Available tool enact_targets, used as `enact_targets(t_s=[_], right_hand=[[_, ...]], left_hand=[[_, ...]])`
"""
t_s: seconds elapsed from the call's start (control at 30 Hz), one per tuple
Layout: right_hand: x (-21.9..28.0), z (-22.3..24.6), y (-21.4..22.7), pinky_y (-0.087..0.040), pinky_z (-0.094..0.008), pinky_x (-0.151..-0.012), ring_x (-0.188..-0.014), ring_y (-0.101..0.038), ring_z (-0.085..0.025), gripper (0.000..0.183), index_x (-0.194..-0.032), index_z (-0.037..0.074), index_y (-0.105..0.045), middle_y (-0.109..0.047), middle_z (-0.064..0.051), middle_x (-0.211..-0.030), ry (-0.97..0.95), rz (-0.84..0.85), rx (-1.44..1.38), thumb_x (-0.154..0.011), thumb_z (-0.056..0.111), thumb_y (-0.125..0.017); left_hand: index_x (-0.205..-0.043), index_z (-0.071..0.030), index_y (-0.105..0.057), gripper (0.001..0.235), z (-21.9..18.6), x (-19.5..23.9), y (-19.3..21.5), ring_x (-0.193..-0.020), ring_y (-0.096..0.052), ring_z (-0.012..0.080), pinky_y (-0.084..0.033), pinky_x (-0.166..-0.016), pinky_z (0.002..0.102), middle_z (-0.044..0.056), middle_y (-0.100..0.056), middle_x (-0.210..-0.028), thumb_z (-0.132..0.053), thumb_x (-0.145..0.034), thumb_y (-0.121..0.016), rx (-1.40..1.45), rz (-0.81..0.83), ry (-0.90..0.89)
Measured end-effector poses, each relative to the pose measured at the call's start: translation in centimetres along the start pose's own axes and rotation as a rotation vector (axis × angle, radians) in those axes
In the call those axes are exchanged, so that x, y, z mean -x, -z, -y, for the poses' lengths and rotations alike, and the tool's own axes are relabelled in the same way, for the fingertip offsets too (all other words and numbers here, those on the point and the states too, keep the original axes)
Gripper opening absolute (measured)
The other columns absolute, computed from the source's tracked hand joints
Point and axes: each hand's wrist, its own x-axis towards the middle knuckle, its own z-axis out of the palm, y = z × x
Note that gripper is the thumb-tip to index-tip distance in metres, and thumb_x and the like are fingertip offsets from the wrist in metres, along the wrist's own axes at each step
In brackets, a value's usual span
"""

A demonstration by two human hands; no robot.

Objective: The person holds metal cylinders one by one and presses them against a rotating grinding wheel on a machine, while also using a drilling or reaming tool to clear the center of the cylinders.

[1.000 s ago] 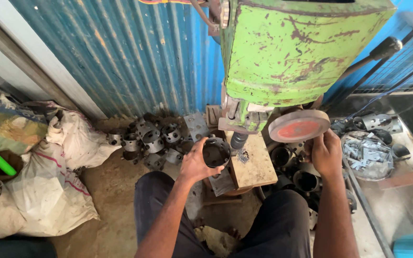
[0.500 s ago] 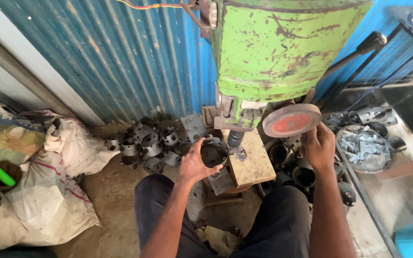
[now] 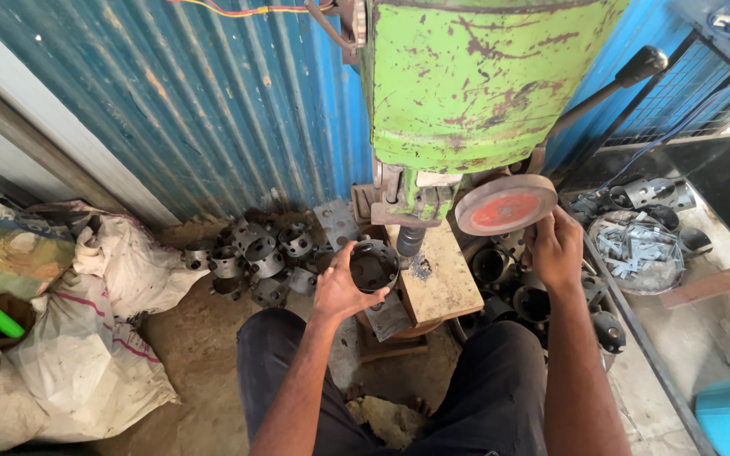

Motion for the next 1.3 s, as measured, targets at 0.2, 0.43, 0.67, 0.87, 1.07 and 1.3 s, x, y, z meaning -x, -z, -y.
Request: enact_targets(t_s=[0.2,0.43,0.67,0.87,1.07,1.3], right_hand=[[0.1,1.0,0.2,-0.037,-0.026,-0.037,-0.04,-0.045,-0.009,0.037,-0.09,0.0,-0.06,-0.049,-0.001,-0.058,-0.063,0.029,-0.004,-0.114,0.023,-0.041],[-0.2,2.6,1.6,-0.039,-0.026,-0.037,-0.04,-0.047,-0.011,0.032,-0.098,0.003,-0.064,-0.049,-0.002,-0.056,-0.159,0.098,0.119,-0.11,0.024,-0.043],[-0.2,-0.7,0.2,-0.037,-0.024,-0.039,-0.044,-0.047,-0.008,0.035,-0.093,0.0,-0.062,-0.051,0.0,-0.061,-0.062,0.035,-0.067,-0.113,0.026,-0.05],[-0.5,-1.9,0.5,-0.037,-0.023,-0.039,-0.043,-0.047,-0.007,0.033,-0.094,0.0,-0.063,-0.052,0.0,-0.061,-0.04,0.033,-0.088,-0.112,0.025,-0.051],[-0.6,-2.8,0.5,-0.038,-0.022,-0.041,-0.05,-0.052,-0.005,0.015,-0.108,-0.003,-0.067,-0.066,-0.001,-0.075,0.073,0.035,-0.037,-0.095,0.006,-0.069],[-0.5,-3.7,0.7,-0.04,-0.022,-0.049,-0.058,-0.055,-0.005,0.012,-0.108,-0.004,-0.068,-0.066,-0.003,-0.077,0.163,0.013,0.033,-0.097,0.002,-0.069]], left_hand=[[-0.153,-0.012,-0.037,0.12,-0.2,0.2,0.1,-0.131,-0.058,0.0354,-0.048,-0.108,0.049,0.018,-0.055,-0.147,-0.05,-0.055,-0.094,-0.005,0.025,0.011],[-0.155,-0.011,-0.036,0.12,-0.3,0.1,0.4,-0.131,-0.058,0.0354,-0.049,-0.108,0.047,0.018,-0.055,-0.147,-0.049,-0.056,-0.093,0.003,0.047,0.028],[-0.153,-0.01,-0.038,0.118,0.4,0.2,-0.1,-0.131,-0.058,0.0355,-0.05,-0.107,0.048,0.019,-0.056,-0.146,-0.048,-0.056,-0.093,0.024,-0.004,-0.015],[-0.152,-0.01,-0.038,0.118,0.7,-0.2,-0.5,-0.132,-0.058,0.0361,-0.05,-0.105,0.05,0.02,-0.055,-0.146,-0.049,-0.055,-0.094,0.0,-0.026,-0.044],[-0.154,-0.011,-0.036,0.119,0.4,-0.1,-0.3,-0.132,-0.058,0.0358,-0.05,-0.106,0.05,0.019,-0.054,-0.147,-0.05,-0.056,-0.093,0.0,0.014,-0.004],[-0.154,-0.012,-0.035,0.12,0.5,0.0,-0.3,-0.134,-0.055,0.0358,-0.049,-0.106,0.051,0.019,-0.052,-0.149,-0.051,-0.056,-0.093,-0.001,0.02,-0.002]])
